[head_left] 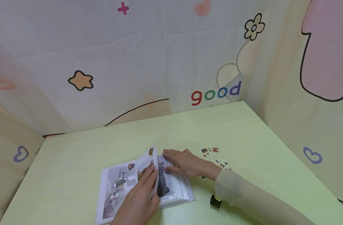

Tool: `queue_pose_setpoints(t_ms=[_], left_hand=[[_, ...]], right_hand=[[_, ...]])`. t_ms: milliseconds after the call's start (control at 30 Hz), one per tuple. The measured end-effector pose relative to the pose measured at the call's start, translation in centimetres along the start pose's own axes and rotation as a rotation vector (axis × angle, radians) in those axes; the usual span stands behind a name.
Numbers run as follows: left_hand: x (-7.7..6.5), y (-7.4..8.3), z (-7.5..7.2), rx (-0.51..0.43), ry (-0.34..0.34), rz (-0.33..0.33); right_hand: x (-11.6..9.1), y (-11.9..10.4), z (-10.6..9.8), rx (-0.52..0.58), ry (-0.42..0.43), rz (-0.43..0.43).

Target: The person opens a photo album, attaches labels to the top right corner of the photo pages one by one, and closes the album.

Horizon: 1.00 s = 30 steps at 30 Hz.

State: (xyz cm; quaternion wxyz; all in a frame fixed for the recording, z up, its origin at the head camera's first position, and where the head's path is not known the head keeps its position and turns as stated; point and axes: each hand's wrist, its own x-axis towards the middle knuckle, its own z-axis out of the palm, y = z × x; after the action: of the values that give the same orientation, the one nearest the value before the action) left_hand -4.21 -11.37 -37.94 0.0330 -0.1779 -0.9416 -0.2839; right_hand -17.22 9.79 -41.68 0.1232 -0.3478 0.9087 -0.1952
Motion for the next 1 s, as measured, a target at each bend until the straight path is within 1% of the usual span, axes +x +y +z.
queue_pose_setpoints(t_ms=[67,167,267,367,433,567,633,700,900,1000], left_hand=[[-0.1,0.2,-0.2,-0.011,0.059,-0.033],[-0.2,0.2,-0.5,-0.023,0.159,-0.051],[-0.2,0.1,-0.8,-0.072,0.23,-0.077],[-0.3,0.0,-1.2,-0.092,0.292,-0.106],[-0.3,-0.3,-1.5,-0.082,0.352,-0.098],[-0.5,-1.1,-2.2,-0.063,0.447,-0.047],[-0.5,-1.5,-2.7,-0.064,0.46,-0.044],[-0.6,-1.8,-3.2,-0.064,0.454,-0.064],[-1.0,-2.6,-4.8,-0.053,0.394,-0.174],[-1.1,-3.2,-5.6,-0.028,0.344,-0.224]], right_hand=[[0.0,0.0,0.0,-0.014,-0.001,-0.004],[0.0,0.0,0.1,-0.027,-0.003,-0.002],[0.0,0.1,0.3,-0.031,-0.003,-0.001],[0.0,0.1,0.3,-0.036,0.002,-0.006],[0.0,0.1,0.4,-0.05,0.006,-0.012],[0.0,0.2,0.5,-0.071,0.006,-0.016],[-0.1,0.1,0.5,-0.074,0.002,-0.012],[-0.1,0.1,0.5,-0.075,0.0,-0.01],[-0.2,0.1,0.5,-0.087,0.002,-0.021],[-0.2,0.2,0.5,-0.094,0.005,-0.025]])
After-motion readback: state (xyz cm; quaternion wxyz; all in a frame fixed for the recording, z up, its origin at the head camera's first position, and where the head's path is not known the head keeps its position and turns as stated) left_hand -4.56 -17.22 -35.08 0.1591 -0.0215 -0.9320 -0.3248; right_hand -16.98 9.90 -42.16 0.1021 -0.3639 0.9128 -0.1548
